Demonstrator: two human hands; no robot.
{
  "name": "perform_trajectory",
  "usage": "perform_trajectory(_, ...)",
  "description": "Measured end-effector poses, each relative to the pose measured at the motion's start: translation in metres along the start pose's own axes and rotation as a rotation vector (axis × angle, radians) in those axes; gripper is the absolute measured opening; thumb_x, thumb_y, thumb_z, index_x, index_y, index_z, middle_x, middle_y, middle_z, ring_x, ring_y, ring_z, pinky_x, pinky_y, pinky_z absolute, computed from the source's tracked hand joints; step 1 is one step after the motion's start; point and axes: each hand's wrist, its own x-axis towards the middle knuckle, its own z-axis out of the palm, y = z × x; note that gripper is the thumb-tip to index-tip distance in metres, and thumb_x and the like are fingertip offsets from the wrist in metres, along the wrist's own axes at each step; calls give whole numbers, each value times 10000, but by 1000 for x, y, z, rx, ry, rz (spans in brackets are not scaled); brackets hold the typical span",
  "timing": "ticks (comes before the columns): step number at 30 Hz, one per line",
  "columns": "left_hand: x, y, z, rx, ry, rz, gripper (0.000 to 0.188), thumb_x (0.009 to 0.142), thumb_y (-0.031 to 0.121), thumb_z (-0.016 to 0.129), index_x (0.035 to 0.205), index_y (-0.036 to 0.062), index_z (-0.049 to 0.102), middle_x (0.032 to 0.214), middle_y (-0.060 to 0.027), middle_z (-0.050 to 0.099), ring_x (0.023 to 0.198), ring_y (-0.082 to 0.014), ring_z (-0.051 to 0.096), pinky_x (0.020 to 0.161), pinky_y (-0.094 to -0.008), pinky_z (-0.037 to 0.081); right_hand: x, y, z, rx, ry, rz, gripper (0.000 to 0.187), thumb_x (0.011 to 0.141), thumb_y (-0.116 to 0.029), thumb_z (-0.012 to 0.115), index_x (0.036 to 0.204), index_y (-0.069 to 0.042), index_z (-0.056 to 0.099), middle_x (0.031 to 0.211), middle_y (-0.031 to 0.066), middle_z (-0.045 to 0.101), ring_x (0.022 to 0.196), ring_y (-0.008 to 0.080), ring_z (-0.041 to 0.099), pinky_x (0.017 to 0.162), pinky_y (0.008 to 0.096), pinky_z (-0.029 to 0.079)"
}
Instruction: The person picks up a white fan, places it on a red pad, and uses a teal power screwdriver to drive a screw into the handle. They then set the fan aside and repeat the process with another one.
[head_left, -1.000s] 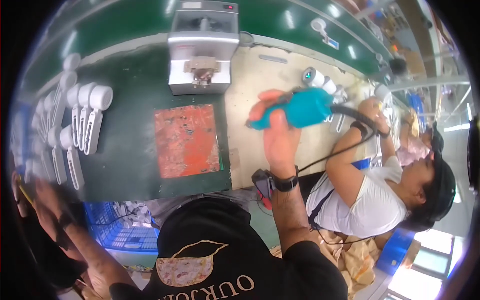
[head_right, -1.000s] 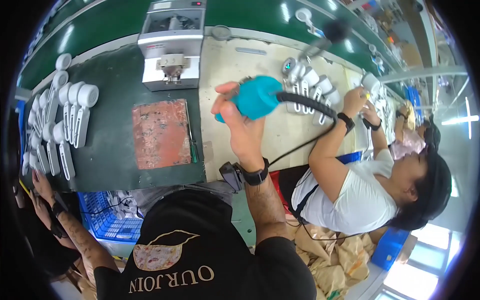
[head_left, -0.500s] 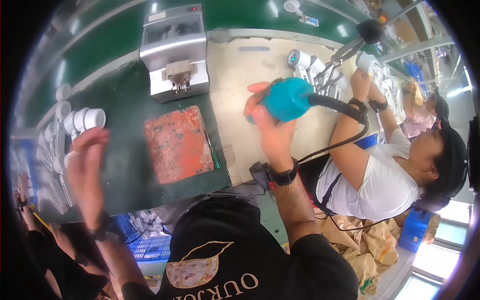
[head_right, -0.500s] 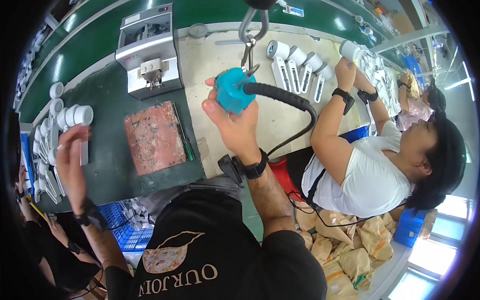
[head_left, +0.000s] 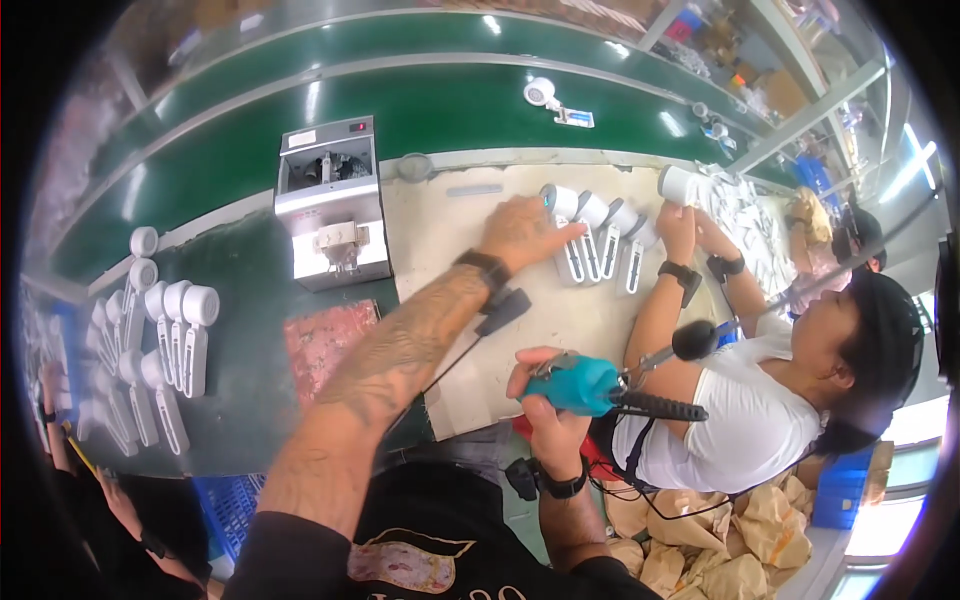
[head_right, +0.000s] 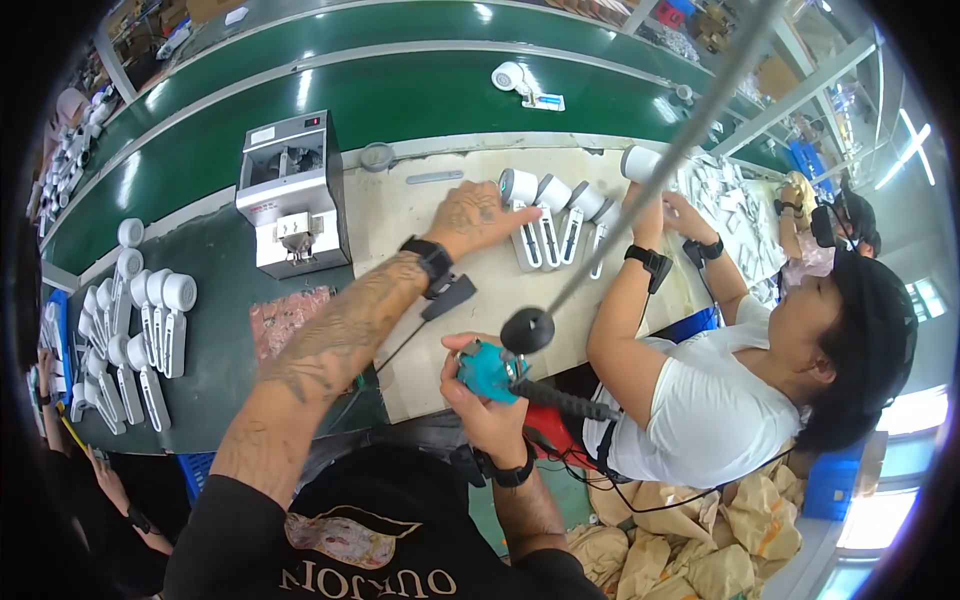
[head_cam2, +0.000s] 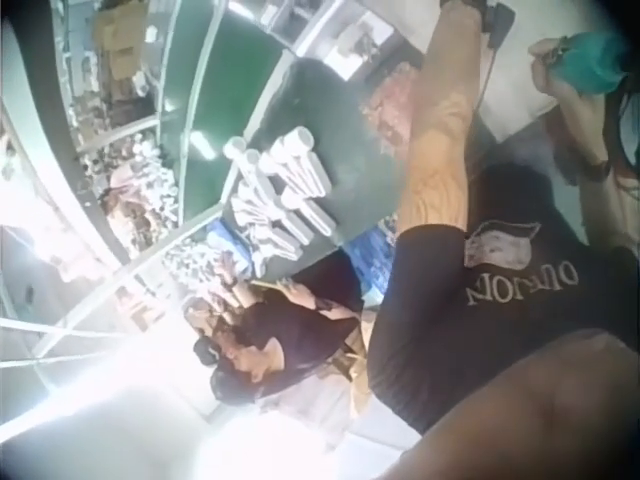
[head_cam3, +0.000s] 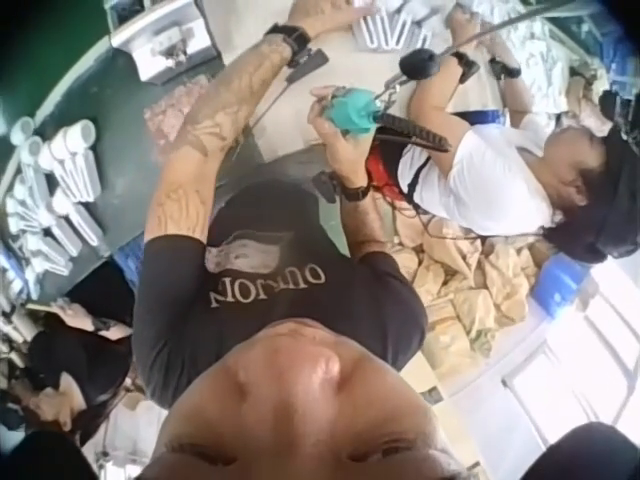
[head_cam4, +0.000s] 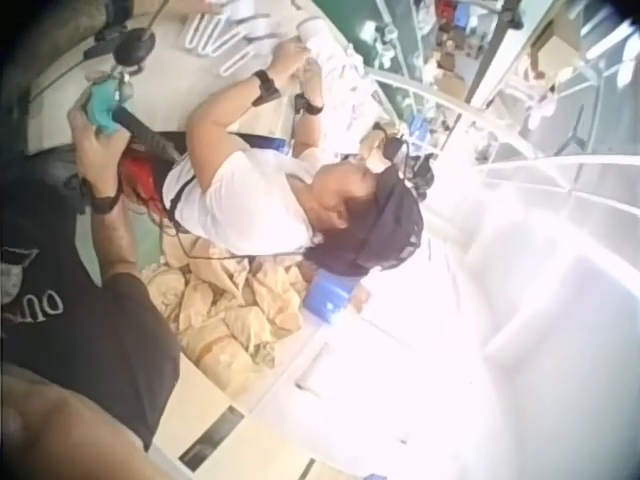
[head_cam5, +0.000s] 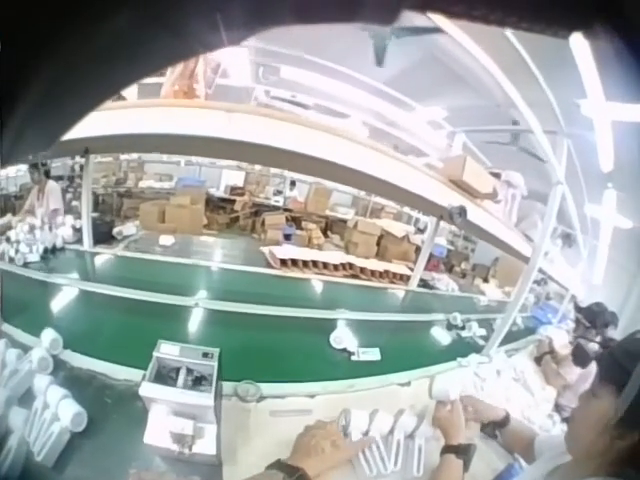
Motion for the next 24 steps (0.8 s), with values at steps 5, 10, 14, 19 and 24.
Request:
perform_trajectory(5,20,-13,36,69,48,-69,769,804,671,599,1174,-1,654,1243,-211,626,1142,-356,585,1002,-426,471,0,2,-6,78,-71,-22,450,851,-147,743,1231,22,573,881,34,615,746,79,550,645,220,444)
perform_trajectory(10,-21,-28,5,12,147,96,463,770,477,692,955,53,689,1019,-148,688,962,-331,652,869,-439,508,5,10,-13,74,-19,-46,487,837,-209,782,1214,32,588,875,51,628,744,87,552,646,222,440)
perform_trajectory(14,-106,-37,-54,-66,309,221,253,786,264,733,868,33,670,877,-124,657,787,-311,668,717,-390,530,17,13,3,-23,6,-34,694,835,-512,753,1192,57,577,818,88,636,735,162,598,638,267,426)
perform_trajectory(19,-199,-54,-104,9,315,188,192,799,189,738,911,38,700,872,-113,640,800,-308,668,699,-367,535,24,21,26,54,-38,-40,761,867,-605,671,1208,63,545,803,96,602,745,213,620,657,311,468)
perform_trajectory(24,-238,-99,-116,76,258,261,205,824,191,729,951,32,706,919,-119,635,872,-335,644,794,-426,517,34,-2,64,207,-159,-15,770,900,-699,534,1167,24,512,711,56,518,610,176,512,583,305,415)
